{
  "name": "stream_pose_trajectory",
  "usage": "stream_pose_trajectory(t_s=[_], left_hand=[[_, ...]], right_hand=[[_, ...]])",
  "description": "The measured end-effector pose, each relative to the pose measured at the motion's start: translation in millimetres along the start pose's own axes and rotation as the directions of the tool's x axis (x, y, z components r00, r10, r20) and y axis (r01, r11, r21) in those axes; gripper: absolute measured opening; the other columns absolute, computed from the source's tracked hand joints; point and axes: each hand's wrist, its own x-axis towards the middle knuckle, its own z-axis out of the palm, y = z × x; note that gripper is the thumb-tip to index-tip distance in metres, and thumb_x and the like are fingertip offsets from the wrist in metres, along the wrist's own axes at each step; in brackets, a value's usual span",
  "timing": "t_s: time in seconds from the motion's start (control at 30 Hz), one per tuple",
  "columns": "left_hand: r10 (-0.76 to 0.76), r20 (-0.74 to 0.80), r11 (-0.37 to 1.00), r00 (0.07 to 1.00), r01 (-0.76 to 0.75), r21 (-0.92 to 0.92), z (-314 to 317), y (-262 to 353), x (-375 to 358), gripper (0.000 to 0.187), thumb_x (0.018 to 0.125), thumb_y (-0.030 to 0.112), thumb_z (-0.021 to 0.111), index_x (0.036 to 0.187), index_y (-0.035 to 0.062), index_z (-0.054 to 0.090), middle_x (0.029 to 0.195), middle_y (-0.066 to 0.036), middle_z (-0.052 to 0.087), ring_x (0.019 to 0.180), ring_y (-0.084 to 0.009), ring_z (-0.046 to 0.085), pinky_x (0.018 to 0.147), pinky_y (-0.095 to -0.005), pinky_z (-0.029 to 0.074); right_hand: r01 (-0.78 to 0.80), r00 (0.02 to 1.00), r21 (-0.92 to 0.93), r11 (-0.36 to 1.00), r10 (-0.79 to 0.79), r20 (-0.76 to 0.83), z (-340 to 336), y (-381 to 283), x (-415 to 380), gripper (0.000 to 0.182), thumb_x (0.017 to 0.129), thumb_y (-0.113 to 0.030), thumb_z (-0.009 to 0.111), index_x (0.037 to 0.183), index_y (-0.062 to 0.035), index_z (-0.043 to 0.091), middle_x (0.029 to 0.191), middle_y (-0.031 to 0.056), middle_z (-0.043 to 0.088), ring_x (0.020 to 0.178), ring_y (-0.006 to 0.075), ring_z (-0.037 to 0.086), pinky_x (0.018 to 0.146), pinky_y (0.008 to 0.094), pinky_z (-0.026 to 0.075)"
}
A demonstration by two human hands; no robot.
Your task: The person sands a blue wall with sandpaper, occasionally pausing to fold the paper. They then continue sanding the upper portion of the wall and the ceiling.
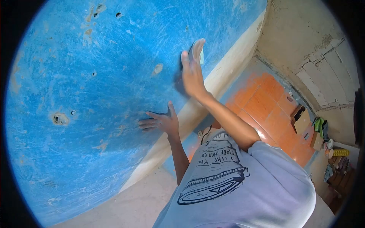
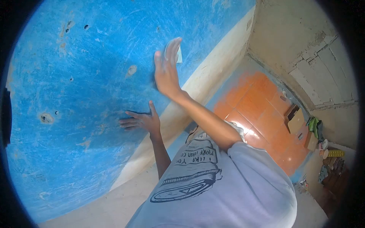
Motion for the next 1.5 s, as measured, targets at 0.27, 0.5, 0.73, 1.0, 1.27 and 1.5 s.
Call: stream_pose_trajectory(t_s=[0.27,0.5,0.73,1.0,1.27,1.5], left_hand=[[-0.005,-0.008,1.000,1.000,0.005,0.000,1,2,4,0.127,0.081,0.073,0.065,0.159,0.0127,-0.016,0.152,-0.042,-0.026,0.138,-0.0671,-0.021,0.099,-0.0832,-0.007],[0.007,-0.043,1.000,0.999,-0.006,0.023,14,-7,1,0.127,0.082,0.072,0.066,0.159,0.0132,-0.016,0.152,-0.042,-0.026,0.138,-0.0683,-0.018,0.099,-0.0832,-0.007],[0.039,-0.053,0.999,0.998,-0.037,0.040,10,-3,4,0.126,0.083,0.072,0.064,0.158,0.0116,-0.016,0.151,-0.044,-0.026,0.137,-0.0692,-0.018,0.099,-0.0828,-0.007],[0.029,0.003,1.000,1.000,-0.029,-0.004,-2,2,6,0.126,0.083,0.072,0.063,0.158,0.0086,-0.016,0.148,-0.047,-0.027,0.136,-0.0698,-0.020,0.099,-0.0825,-0.008],[0.011,0.035,1.000,0.999,-0.011,-0.017,-2,1,4,0.127,0.084,0.072,0.063,0.157,0.0090,-0.019,0.149,-0.047,-0.025,0.136,-0.0699,-0.021,0.099,-0.0824,-0.009],[0.000,0.063,1.000,0.998,0.000,0.000,-3,1,3,0.124,0.085,0.070,0.062,0.157,0.0122,-0.021,0.148,-0.048,-0.025,0.136,-0.0699,-0.021,0.100,-0.0816,-0.009]], right_hand=[[-0.010,0.997,0.018,1.000,0.009,0.070,1,-1,-3,0.086,0.108,-0.048,0.029,0.150,0.0151,-0.012,0.157,0.0377,-0.019,0.148,0.0510,-0.013,0.121,0.0547,-0.001],[0.037,0.982,-0.037,0.999,-0.029,0.186,23,-4,-55,0.080,0.109,-0.041,0.028,0.151,0.0139,-0.013,0.157,0.0367,-0.020,0.149,0.0481,-0.014,0.122,0.0538,0.000],[0.014,0.989,0.052,0.999,-0.022,0.147,30,-20,-58,0.077,0.109,-0.036,0.031,0.150,0.0186,-0.004,0.157,0.0386,-0.016,0.149,0.0496,-0.009,0.121,0.0559,0.002],[0.002,0.998,0.025,1.000,-0.003,0.055,21,0,-30,0.087,0.107,-0.050,0.028,0.151,0.0100,-0.017,0.160,0.0278,-0.025,0.150,0.0363,-0.020,0.123,0.0426,-0.007],[-0.003,1.000,0.030,1.000,0.003,0.013,7,5,-14,0.084,0.108,-0.041,0.033,0.149,0.0175,-0.010,0.157,0.0389,-0.019,0.148,0.0506,-0.015,0.122,0.0538,-0.003],[0.004,1.000,-0.030,1.000,-0.005,-0.006,15,5,-13,0.082,0.108,-0.039,0.035,0.151,0.0165,-0.008,0.158,0.0374,-0.015,0.149,0.0495,-0.011,0.122,0.0533,-0.001]])
